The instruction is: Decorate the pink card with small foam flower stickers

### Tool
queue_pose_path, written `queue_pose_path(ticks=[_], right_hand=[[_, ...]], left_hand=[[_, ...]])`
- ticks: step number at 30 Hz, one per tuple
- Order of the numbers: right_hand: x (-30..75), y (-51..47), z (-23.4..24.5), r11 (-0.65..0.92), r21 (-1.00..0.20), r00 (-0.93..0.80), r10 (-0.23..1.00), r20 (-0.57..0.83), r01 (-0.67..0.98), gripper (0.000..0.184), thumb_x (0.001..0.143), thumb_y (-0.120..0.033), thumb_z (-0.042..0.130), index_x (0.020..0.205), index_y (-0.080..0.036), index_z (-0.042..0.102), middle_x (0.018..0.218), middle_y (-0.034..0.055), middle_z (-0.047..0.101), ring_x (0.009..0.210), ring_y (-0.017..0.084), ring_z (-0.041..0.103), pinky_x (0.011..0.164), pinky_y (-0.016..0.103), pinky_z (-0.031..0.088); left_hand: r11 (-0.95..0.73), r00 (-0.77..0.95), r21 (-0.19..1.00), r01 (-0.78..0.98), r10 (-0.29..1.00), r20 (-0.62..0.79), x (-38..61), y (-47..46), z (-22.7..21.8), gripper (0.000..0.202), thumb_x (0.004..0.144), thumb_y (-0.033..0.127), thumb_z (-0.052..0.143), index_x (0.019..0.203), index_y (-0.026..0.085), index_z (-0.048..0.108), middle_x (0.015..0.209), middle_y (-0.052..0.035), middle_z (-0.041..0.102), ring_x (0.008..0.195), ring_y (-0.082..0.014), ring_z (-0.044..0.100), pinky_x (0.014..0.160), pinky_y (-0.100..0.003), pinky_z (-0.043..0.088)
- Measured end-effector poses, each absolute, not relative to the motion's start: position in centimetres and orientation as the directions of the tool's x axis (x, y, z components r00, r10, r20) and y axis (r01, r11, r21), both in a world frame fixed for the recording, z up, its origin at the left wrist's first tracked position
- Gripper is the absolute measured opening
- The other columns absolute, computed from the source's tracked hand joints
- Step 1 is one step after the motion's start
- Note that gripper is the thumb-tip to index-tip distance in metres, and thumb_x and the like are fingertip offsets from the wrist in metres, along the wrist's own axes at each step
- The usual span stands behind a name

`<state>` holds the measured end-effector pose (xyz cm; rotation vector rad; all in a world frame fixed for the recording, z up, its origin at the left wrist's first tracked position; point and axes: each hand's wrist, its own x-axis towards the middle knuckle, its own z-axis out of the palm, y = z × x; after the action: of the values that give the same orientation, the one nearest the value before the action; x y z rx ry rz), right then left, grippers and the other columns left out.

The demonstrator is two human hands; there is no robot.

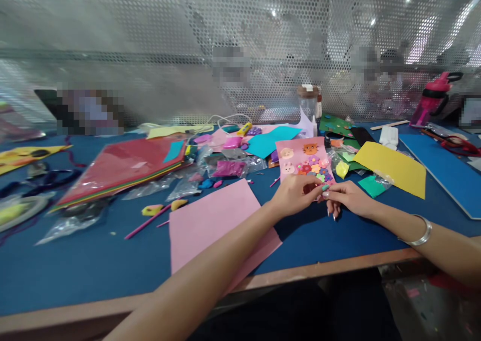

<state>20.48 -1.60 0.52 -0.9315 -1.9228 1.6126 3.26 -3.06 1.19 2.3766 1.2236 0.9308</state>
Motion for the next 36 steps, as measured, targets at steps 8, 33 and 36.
queue_pose_path(ticks=[8,33,36], right_hand=[[20.42,-1.62,0.59,0.080,-0.975,-0.664,0.743,-0.079,0.205,0.025,0.074,-0.034,0.051,0.070,-0.011,0.057,0.051,-0.0003,0.058,0.039,0.008,0.054,0.041,0.020,0.041],[20.45,-1.63,0.64,0.119,-0.968,-0.649,0.759,-0.056,0.223,0.031,0.074,-0.036,0.050,0.054,-0.012,0.055,0.048,0.0004,0.057,0.038,0.008,0.053,0.040,0.020,0.041],[20.41,-1.65,0.61,0.088,-0.973,-0.641,0.764,-0.072,0.215,0.030,0.073,-0.037,0.051,0.056,-0.013,0.054,0.045,-0.0010,0.056,0.037,0.008,0.053,0.039,0.020,0.041]], left_hand=[[-0.604,0.431,0.523,0.601,0.796,0.424,3.22,-3.01,1.12,0.025,0.081,0.032,0.047,0.075,0.015,0.065,0.058,-0.0008,0.062,0.049,-0.0073,0.052,0.046,-0.016,0.038],[-0.637,0.426,0.477,0.606,0.766,0.482,3.20,-2.87,0.91,0.022,0.081,0.031,0.049,0.080,0.015,0.065,0.060,-0.0009,0.064,0.051,-0.0084,0.055,0.049,-0.016,0.039],[-0.656,0.439,0.401,0.640,0.740,0.510,3.14,-2.71,0.76,0.022,0.081,0.029,0.047,0.079,0.016,0.065,0.062,-0.0013,0.065,0.052,-0.0085,0.055,0.049,-0.016,0.038]])
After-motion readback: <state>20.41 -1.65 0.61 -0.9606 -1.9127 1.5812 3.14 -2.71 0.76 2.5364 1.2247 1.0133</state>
